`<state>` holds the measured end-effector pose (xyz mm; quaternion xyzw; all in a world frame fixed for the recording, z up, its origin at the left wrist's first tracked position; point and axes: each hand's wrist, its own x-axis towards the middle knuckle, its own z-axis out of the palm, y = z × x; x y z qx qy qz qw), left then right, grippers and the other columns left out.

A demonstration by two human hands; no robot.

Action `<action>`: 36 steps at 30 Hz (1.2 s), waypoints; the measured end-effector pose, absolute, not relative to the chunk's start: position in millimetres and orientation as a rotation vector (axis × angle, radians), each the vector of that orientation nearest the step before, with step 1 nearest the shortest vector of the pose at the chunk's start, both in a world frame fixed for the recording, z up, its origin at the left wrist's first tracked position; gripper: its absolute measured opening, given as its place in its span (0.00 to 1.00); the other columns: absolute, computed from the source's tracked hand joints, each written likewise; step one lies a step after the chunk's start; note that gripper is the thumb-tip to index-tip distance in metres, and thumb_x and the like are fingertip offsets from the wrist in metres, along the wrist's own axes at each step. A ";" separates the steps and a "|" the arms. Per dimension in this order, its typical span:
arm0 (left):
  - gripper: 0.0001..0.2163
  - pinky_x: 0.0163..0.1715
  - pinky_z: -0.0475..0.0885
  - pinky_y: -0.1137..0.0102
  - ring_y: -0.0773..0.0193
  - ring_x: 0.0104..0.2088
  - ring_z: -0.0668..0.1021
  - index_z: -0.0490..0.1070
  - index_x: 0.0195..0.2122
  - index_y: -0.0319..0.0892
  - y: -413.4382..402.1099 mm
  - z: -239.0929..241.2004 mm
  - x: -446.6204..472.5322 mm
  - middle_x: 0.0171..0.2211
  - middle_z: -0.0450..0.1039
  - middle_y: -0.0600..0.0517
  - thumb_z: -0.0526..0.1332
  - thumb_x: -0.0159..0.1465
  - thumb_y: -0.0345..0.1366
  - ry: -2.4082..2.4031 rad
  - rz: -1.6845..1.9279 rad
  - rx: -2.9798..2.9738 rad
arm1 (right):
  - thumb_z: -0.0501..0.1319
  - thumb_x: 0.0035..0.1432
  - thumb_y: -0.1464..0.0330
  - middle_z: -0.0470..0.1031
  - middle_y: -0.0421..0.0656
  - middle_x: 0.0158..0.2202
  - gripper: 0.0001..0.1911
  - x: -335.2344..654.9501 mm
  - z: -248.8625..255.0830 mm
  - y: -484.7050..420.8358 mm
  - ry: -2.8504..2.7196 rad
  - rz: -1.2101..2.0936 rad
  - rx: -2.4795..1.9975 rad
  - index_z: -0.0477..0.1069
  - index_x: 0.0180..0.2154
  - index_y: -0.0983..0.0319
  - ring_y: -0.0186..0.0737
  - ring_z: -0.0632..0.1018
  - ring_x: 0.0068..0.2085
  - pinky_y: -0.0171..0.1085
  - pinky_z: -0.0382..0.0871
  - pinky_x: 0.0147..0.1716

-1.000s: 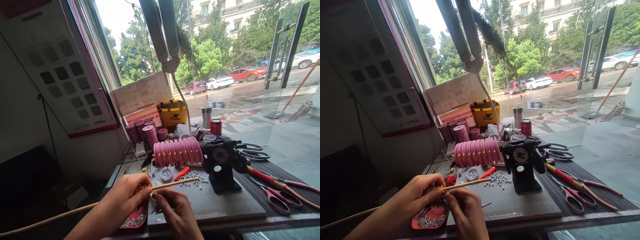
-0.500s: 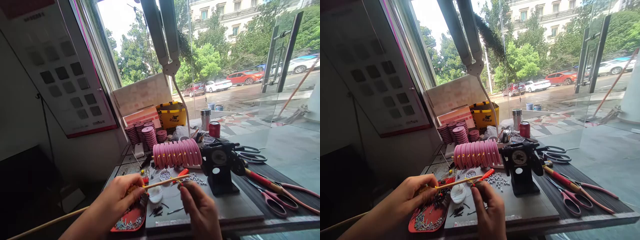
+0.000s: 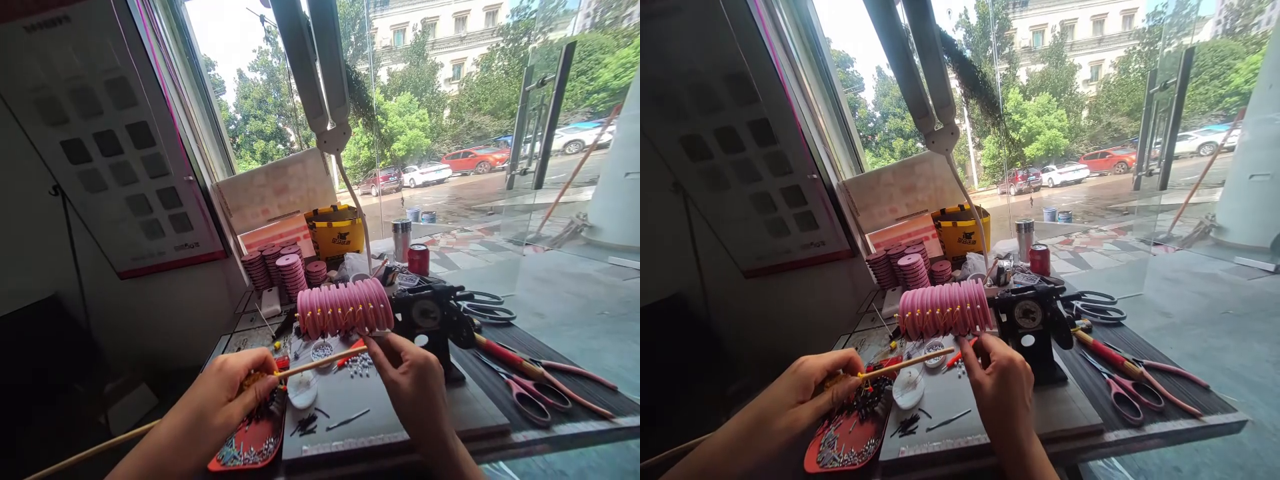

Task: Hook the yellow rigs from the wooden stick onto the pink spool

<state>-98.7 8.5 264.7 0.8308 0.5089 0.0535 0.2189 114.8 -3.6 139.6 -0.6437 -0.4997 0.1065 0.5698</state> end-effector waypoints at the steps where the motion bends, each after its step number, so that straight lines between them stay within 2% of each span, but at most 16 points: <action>1: 0.19 0.25 0.57 0.75 0.70 0.25 0.62 0.63 0.29 0.38 7.7 264.6 -97.0 0.24 0.61 0.55 0.47 0.61 0.50 1.405 0.147 2.288 | 0.51 0.51 0.52 0.58 0.39 0.17 0.24 109.4 138.2 -6.2 -1.193 0.341 -1.474 0.59 0.16 0.64 0.30 0.59 0.21 0.31 0.50 0.22; 3: 0.18 0.25 0.57 0.75 0.70 0.26 0.63 0.63 0.29 0.39 7.0 263.0 -93.0 0.24 0.62 0.55 0.48 0.61 0.50 1.368 0.151 2.270 | 0.52 0.51 0.52 0.55 0.38 0.18 0.23 93.3 137.3 -11.1 -1.266 0.647 -1.282 0.62 0.20 0.65 0.29 0.58 0.22 0.31 0.50 0.21; 5: 0.17 0.25 0.58 0.76 0.71 0.26 0.64 0.63 0.29 0.39 7.0 260.4 -88.7 0.25 0.63 0.56 0.48 0.61 0.48 1.325 0.159 2.279 | 0.54 0.51 0.55 0.56 0.37 0.20 0.18 72.3 139.0 -14.5 -1.352 0.988 -0.996 0.66 0.29 0.65 0.29 0.58 0.23 0.30 0.52 0.22; 7: 0.16 0.25 0.58 0.76 0.71 0.25 0.64 0.64 0.29 0.39 6.9 258.9 -84.8 0.24 0.64 0.56 0.49 0.61 0.47 1.314 0.147 2.301 | 0.55 0.51 0.59 0.60 0.38 0.24 0.17 51.1 142.1 -16.4 -1.377 1.154 -0.777 0.66 0.37 0.65 0.29 0.60 0.24 0.29 0.54 0.24; 8: 0.16 0.25 0.58 0.76 0.71 0.25 0.65 0.64 0.29 0.39 6.5 259.0 -83.1 0.24 0.64 0.56 0.49 0.61 0.47 1.320 0.142 2.311 | 0.55 0.52 0.60 0.62 0.39 0.25 0.16 42.4 143.6 -17.0 -1.356 1.169 -0.717 0.66 0.37 0.65 0.29 0.61 0.26 0.29 0.55 0.25; 11: 0.16 0.26 0.59 0.75 0.70 0.26 0.66 0.64 0.28 0.39 4.1 263.1 -81.2 0.24 0.65 0.56 0.49 0.61 0.47 1.338 0.140 2.308 | 0.53 0.54 0.59 0.63 0.40 0.25 0.16 31.9 145.1 -19.3 -1.208 1.107 -0.697 0.67 0.30 0.66 0.30 0.62 0.28 0.30 0.57 0.28; 13: 0.16 0.26 0.59 0.75 0.70 0.26 0.66 0.64 0.28 0.39 2.6 266.6 -83.2 0.25 0.65 0.56 0.49 0.61 0.47 1.362 0.152 2.304 | 0.52 0.54 0.56 0.60 0.39 0.22 0.18 41.4 143.5 -21.2 -1.104 1.026 -0.803 0.64 0.25 0.66 0.29 0.60 0.26 0.29 0.55 0.25; 16: 0.18 0.26 0.58 0.74 0.70 0.25 0.63 0.63 0.28 0.38 2.8 268.0 -90.5 0.24 0.63 0.55 0.48 0.60 0.50 1.402 0.157 2.275 | 0.52 0.54 0.55 0.58 0.38 0.20 0.19 76.0 141.7 -20.7 -1.016 0.682 -1.037 0.64 0.24 0.65 0.29 0.59 0.23 0.29 0.53 0.22; 19: 0.20 0.25 0.56 0.74 0.70 0.25 0.62 0.63 0.28 0.38 5.4 265.0 -97.5 0.24 0.62 0.55 0.47 0.60 0.52 1.430 0.145 2.275 | 0.51 0.55 0.56 0.61 0.38 0.19 0.19 114.1 145.9 -13.6 -1.018 0.311 -1.241 0.65 0.24 0.64 0.29 0.62 0.22 0.29 0.54 0.23; 21: 0.20 0.26 0.57 0.73 0.69 0.26 0.63 0.63 0.29 0.38 7.1 262.8 -99.3 0.24 0.63 0.54 0.46 0.60 0.52 1.429 0.128 2.300 | 0.50 0.56 0.55 0.63 0.39 0.20 0.20 129.8 151.3 -7.4 -1.062 0.200 -1.391 0.65 0.24 0.64 0.31 0.63 0.23 0.30 0.54 0.24; 29: 0.20 0.25 0.56 0.74 0.70 0.25 0.62 0.63 0.29 0.38 8.6 262.5 -98.1 0.24 0.62 0.54 0.46 0.60 0.51 1.418 0.120 2.309 | 0.46 0.55 0.53 0.63 0.39 0.16 0.21 129.4 164.3 3.7 -1.202 0.082 -1.662 0.64 0.22 0.61 0.32 0.61 0.19 0.31 0.48 0.22; 33: 0.19 0.25 0.57 0.74 0.70 0.25 0.63 0.63 0.28 0.38 9.1 263.1 -100.8 0.23 0.63 0.54 0.46 0.60 0.51 1.416 0.135 2.302 | 0.48 0.53 0.53 0.65 0.40 0.17 0.21 133.1 163.6 -2.0 -1.262 0.087 -1.839 0.63 0.19 0.60 0.34 0.62 0.20 0.32 0.47 0.21; 36: 0.19 0.25 0.57 0.75 0.70 0.24 0.63 0.63 0.28 0.38 6.0 263.3 -100.3 0.23 0.63 0.55 0.47 0.60 0.50 1.419 0.144 2.286 | 0.49 0.52 0.50 0.62 0.39 0.15 0.24 128.0 160.5 -18.2 -1.332 0.122 -1.768 0.61 0.16 0.61 0.32 0.60 0.18 0.32 0.48 0.19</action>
